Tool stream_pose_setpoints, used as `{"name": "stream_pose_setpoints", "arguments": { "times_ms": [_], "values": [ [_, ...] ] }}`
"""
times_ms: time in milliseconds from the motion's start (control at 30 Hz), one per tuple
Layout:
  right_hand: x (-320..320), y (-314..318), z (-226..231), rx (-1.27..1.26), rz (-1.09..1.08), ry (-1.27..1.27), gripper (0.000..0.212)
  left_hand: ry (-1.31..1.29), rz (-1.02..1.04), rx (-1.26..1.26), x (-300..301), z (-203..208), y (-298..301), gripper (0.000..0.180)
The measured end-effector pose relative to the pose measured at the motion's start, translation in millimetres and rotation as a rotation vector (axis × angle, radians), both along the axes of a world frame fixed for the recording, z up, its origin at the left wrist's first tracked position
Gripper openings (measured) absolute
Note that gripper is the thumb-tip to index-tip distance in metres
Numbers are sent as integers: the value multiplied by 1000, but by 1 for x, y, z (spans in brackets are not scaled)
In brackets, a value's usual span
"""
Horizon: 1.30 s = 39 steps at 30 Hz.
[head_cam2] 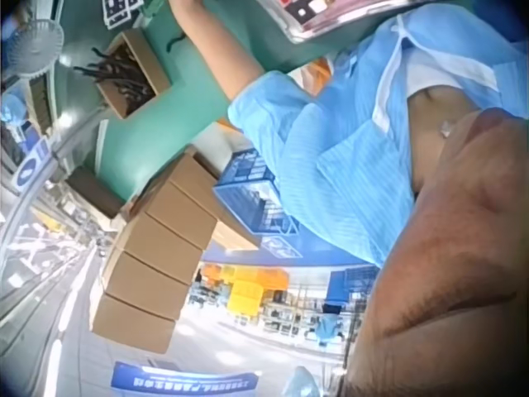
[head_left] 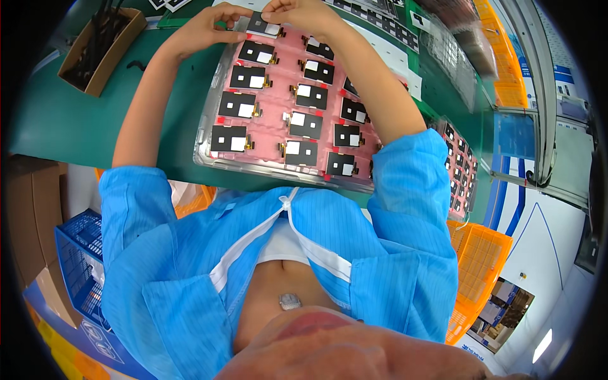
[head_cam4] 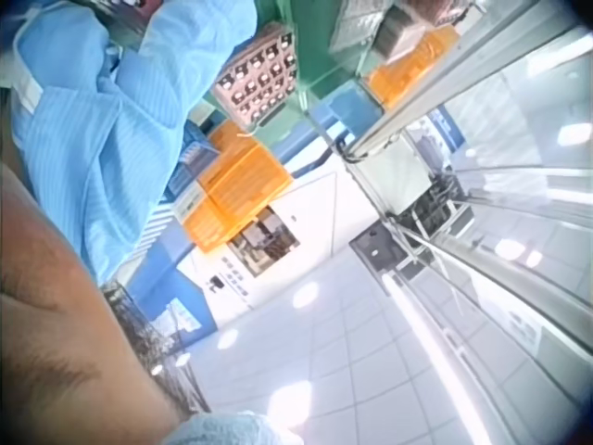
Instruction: Assembling small electronic modules by picking components and placing them into a designated tray.
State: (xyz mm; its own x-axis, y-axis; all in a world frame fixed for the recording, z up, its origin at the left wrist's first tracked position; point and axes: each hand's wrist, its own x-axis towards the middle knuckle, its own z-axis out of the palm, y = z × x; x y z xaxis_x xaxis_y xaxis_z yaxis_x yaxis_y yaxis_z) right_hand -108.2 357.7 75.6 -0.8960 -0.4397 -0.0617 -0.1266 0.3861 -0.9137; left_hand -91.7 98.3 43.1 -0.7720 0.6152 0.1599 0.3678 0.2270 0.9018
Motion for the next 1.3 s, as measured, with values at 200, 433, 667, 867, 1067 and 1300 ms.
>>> {"name": "stream_pose_setpoints", "arguments": {
  "times_ms": [200,433,667,867,1067,1300],
  "values": [
    [13,-4,22,90,-41,-38,14,-26,56,-7,7,3,1,50],
    [16,-4,32,172,-23,-35,16,-176,33,188,15,15,11,44],
    [12,-5,20,135,-20,-40,15,-240,67,239,19,13,14,42],
    [15,-3,28,141,-41,-65,15,-209,54,240,18,16,16,41],
    [18,-7,30,172,-56,-51,15,-209,75,206,20,18,15,39],
    [17,-5,29,174,-62,-32,16,-193,46,226,17,17,15,39]
  ]
}}
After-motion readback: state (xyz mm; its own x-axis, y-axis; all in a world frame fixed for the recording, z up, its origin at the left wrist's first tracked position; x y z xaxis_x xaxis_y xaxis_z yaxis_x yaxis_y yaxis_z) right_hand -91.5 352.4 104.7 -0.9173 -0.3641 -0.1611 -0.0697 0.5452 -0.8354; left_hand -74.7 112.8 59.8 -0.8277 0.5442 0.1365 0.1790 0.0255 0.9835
